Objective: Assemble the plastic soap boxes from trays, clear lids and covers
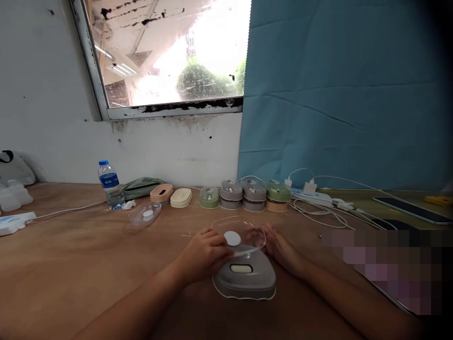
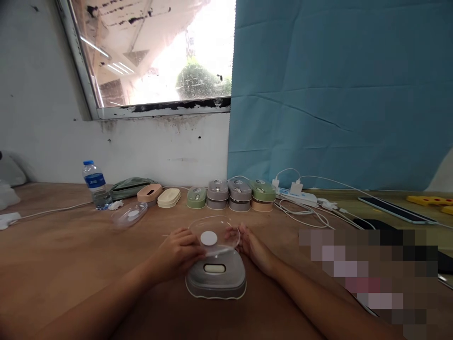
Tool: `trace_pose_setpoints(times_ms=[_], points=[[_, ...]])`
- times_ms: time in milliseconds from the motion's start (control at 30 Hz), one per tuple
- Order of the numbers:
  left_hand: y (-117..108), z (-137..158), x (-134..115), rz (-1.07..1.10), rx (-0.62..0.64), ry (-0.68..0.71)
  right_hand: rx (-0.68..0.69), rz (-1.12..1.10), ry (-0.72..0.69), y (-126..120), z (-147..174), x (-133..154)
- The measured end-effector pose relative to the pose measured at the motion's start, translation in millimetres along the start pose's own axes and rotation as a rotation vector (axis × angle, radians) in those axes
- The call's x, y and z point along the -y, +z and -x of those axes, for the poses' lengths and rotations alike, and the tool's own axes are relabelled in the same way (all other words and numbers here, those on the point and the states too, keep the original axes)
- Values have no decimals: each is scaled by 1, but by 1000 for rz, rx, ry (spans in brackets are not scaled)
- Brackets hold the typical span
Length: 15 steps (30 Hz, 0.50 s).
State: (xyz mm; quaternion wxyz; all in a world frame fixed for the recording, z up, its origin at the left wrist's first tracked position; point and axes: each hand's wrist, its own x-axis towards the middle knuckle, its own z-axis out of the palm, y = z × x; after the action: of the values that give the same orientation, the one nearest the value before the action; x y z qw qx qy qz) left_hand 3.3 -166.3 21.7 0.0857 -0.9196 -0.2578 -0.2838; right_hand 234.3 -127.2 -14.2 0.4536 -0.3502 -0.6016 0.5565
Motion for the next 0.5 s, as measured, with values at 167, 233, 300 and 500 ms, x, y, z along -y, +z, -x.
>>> trace_pose_setpoints(times_ms=[167, 233, 300, 500], points=[[-15, 11, 36, -202, -319, -192, 47, -88, 50, -2, 0, 0], [-23, 21, 62, -359, -422, -303, 56, -81, 44, 0, 0, 1], [-32, 36, 88, -537, -479, -413, 52, -82, 41, 1, 0, 2], [-51, 86, 142, -826, -364, -554, 46, -123, 53, 0, -2, 0]])
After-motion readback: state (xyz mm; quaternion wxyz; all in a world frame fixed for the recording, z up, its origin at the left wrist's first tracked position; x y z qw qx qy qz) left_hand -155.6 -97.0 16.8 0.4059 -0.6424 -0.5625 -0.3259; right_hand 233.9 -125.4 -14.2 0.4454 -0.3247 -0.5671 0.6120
